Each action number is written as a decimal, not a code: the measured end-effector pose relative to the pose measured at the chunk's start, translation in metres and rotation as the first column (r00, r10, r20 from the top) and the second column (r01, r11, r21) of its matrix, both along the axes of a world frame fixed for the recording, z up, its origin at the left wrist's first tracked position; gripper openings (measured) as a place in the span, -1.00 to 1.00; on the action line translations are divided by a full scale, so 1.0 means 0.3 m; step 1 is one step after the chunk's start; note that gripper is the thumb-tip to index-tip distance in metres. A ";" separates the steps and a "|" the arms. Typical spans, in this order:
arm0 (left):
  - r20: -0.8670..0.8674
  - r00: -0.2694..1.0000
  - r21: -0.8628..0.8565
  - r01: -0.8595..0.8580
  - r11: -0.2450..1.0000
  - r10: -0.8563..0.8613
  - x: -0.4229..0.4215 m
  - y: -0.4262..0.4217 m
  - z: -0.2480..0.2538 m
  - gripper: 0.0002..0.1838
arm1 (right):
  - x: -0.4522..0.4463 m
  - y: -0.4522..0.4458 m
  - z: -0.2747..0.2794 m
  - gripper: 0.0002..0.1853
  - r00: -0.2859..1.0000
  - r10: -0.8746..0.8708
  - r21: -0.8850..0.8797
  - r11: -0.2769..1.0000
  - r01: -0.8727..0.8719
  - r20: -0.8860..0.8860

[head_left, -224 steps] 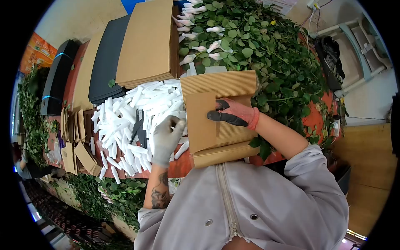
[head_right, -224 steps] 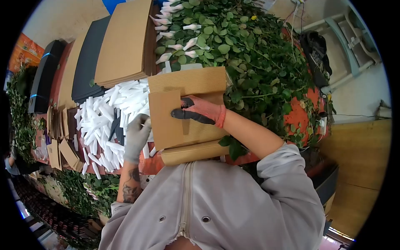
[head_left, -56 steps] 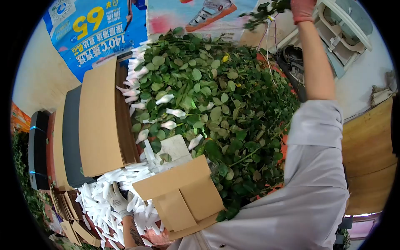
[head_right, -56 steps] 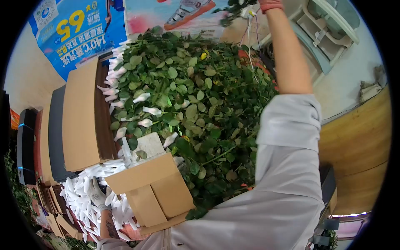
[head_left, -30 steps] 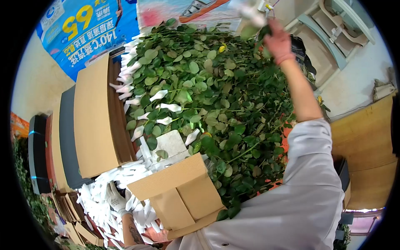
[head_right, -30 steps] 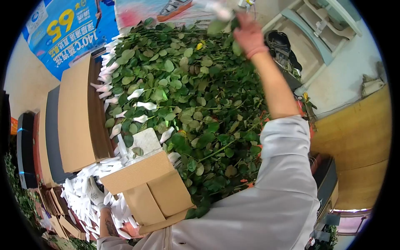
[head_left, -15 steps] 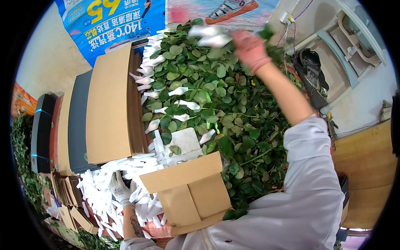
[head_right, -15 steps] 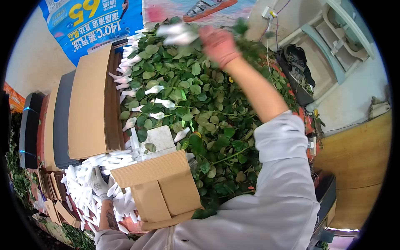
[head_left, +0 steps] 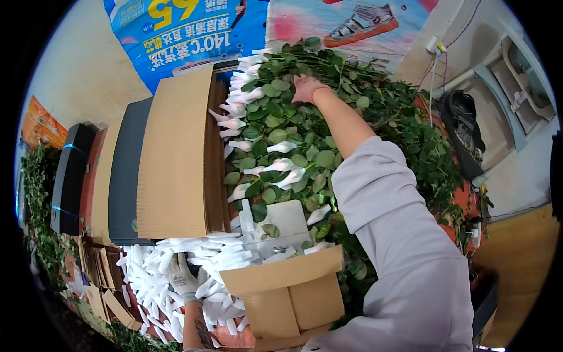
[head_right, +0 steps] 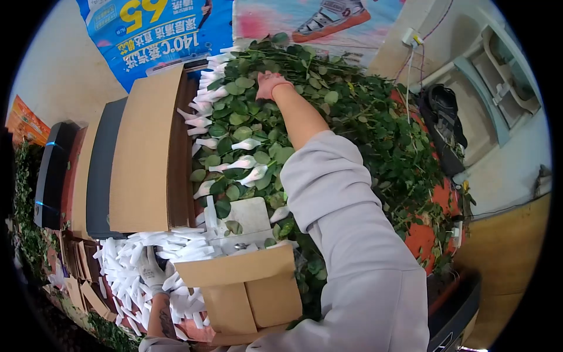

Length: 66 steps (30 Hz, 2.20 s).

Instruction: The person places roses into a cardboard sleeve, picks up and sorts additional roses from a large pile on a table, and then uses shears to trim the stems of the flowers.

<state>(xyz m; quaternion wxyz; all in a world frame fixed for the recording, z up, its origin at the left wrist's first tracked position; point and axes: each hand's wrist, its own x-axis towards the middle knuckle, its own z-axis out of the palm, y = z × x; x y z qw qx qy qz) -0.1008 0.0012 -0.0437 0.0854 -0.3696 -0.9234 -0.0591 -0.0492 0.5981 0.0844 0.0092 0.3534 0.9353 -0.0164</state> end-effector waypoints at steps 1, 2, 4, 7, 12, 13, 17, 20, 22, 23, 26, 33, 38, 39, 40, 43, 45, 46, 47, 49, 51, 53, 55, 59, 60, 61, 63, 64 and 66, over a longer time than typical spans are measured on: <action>-0.001 1.000 -0.004 -0.005 1.000 0.005 -0.010 -0.002 -0.004 -0.13 | -0.001 -0.031 0.020 -0.28 0.994 0.005 -0.002 1.000 -0.005 0.108; 0.017 1.000 0.039 0.002 0.999 -0.003 -0.013 -0.005 -0.012 -0.13 | 0.001 -0.049 0.024 -0.27 0.975 0.010 -0.006 1.000 -0.009 0.222; 0.047 0.999 0.075 0.013 0.997 -0.016 -0.005 -0.003 -0.022 -0.14 | 0.003 -0.036 -0.018 -0.31 0.965 0.046 0.092 0.993 -0.072 0.259; 0.056 0.998 0.045 0.020 0.999 -0.023 -0.009 -0.012 -0.020 -0.10 | 0.012 -0.004 -0.065 -0.42 1.000 0.007 0.222 0.975 -0.013 0.028; 0.055 0.998 0.039 -0.013 0.999 0.011 -0.009 0.008 -0.005 -0.13 | 0.039 0.105 -0.065 -0.67 0.983 0.124 0.412 0.909 -0.058 -0.137; 0.021 1.000 0.057 -0.008 0.998 0.006 0.000 0.007 -0.006 -0.14 | 0.049 0.081 0.000 -0.68 0.995 0.042 0.347 0.938 -0.009 -0.088; 0.063 0.998 0.039 -0.002 0.999 -0.001 -0.015 -0.015 -0.032 -0.12 | 0.091 0.136 0.156 -0.70 0.948 -0.061 0.354 0.919 0.176 -0.312; 0.037 0.999 0.001 -0.023 1.000 0.023 -0.011 -0.011 -0.025 -0.11 | 0.136 0.178 0.177 -0.63 0.905 0.004 0.353 0.922 0.162 -0.426; 0.047 0.999 0.022 -0.017 1.000 0.016 -0.015 -0.011 -0.034 -0.12 | 0.192 0.179 0.210 -0.60 0.866 0.112 0.419 0.900 0.120 -0.488; -0.004 1.000 0.048 -0.003 0.999 0.003 -0.016 -0.008 -0.036 -0.15 | 0.235 0.165 0.254 -0.54 0.772 0.215 0.429 0.900 0.082 -0.598; -0.004 1.000 0.080 0.002 0.997 -0.002 -0.011 -0.015 -0.049 -0.16 | 0.312 0.038 0.280 -0.45 0.717 0.381 0.596 0.801 0.058 -0.583; 0.030 0.999 0.075 -0.043 0.996 0.041 0.000 0.004 -0.020 -0.13 | 0.361 -0.212 0.037 -0.34 0.967 0.235 0.013 0.971 -0.237 0.101; 0.052 0.998 0.077 -0.049 0.996 0.045 -0.002 0.006 -0.010 -0.18 | 0.317 -0.309 0.199 -0.33 0.931 0.335 -0.026 0.942 -0.335 0.144; 0.090 0.993 0.058 -0.075 0.995 0.070 0.000 0.002 -0.011 -0.17 | 0.296 -0.277 0.156 -0.31 0.907 0.414 0.129 0.906 -0.403 -0.074; 0.121 0.988 0.045 -0.098 0.994 0.092 -0.004 0.004 -0.013 -0.17 | 0.244 -0.276 0.165 -0.26 0.862 0.507 0.288 0.826 -0.484 -0.005; 0.094 0.995 0.039 -0.046 0.998 0.042 -0.019 -0.019 -0.033 -0.16 | 0.165 -0.300 0.072 -0.09 0.817 0.536 -0.014 0.838 -0.546 0.215; 0.003 1.000 0.066 -0.014 0.998 0.014 -0.024 -0.020 -0.060 -0.12 | 0.179 -0.339 0.013 -0.13 0.801 0.519 -0.034 0.845 -0.534 0.298; -0.007 1.000 0.078 -0.006 0.997 0.007 -0.025 -0.020 -0.061 -0.11 | 0.189 -0.352 -0.025 -0.20 0.800 0.511 0.067 0.829 -0.556 0.315; 0.021 1.000 0.080 -0.012 0.997 0.010 -0.028 -0.020 -0.067 -0.11 | 0.198 -0.369 -0.032 -0.21 0.805 0.484 0.053 0.845 -0.531 0.343; 0.051 0.998 0.055 -0.036 0.998 0.033 -0.019 -0.011 -0.043 -0.11 | 0.199 -0.385 -0.046 -0.24 0.788 0.470 0.047 0.847 -0.529 0.397; 0.050 0.998 0.056 -0.043 0.997 0.040 -0.014 -0.011 -0.038 -0.11 | 0.197 -0.390 -0.047 -0.26 0.775 0.470 0.039 0.845 -0.534 0.422; 0.033 0.999 0.081 -0.041 0.996 0.038 -0.009 -0.002 -0.034 -0.11 | 0.213 -0.392 -0.054 -0.43 0.763 0.501 0.120 0.799 -0.589 0.409; 0.037 0.999 0.097 -0.034 0.995 0.031 -0.006 -0.004 -0.034 -0.11 | 0.228 -0.379 -0.043 -0.52 0.789 0.481 0.135 0.816 -0.562 0.381; 0.085 0.995 0.083 -0.054 0.995 0.047 -0.001 -0.004 -0.008 -0.13 | 0.295 -0.278 0.049 -0.71 0.897 0.394 0.567 0.700 -0.433 0.199; 0.117 0.991 0.063 -0.065 0.996 0.057 0.003 0.002 0.000 -0.13 | 0.321 -0.266 0.132 -0.65 0.939 0.272 0.609 0.715 -0.343 0.210; 0.094 0.995 0.075 -0.054 0.996 0.047 0.003 0.003 -0.003 -0.14 | 0.350 -0.250 0.215 -0.57 0.966 0.210 0.650 0.715 -0.258 0.153; 0.116 0.992 0.083 -0.051 0.995 0.041 0.000 0.007 0.002 -0.15 | 0.409 -0.189 0.355 -0.39 0.988 0.072 0.857 0.490 -0.157 0.140; 0.136 0.990 0.089 -0.051 0.995 0.039 0.002 0.006 0.006 -0.15 | 0.448 -0.155 0.442 -0.32 0.992 0.094 0.880 0.459 -0.120 0.087; 0.129 0.991 0.090 -0.057 0.994 0.045 0.000 0.001 -0.002 -0.14 | 0.521 -0.237 0.662 -0.36 0.999 -0.034 0.866 0.501 0.002 0.017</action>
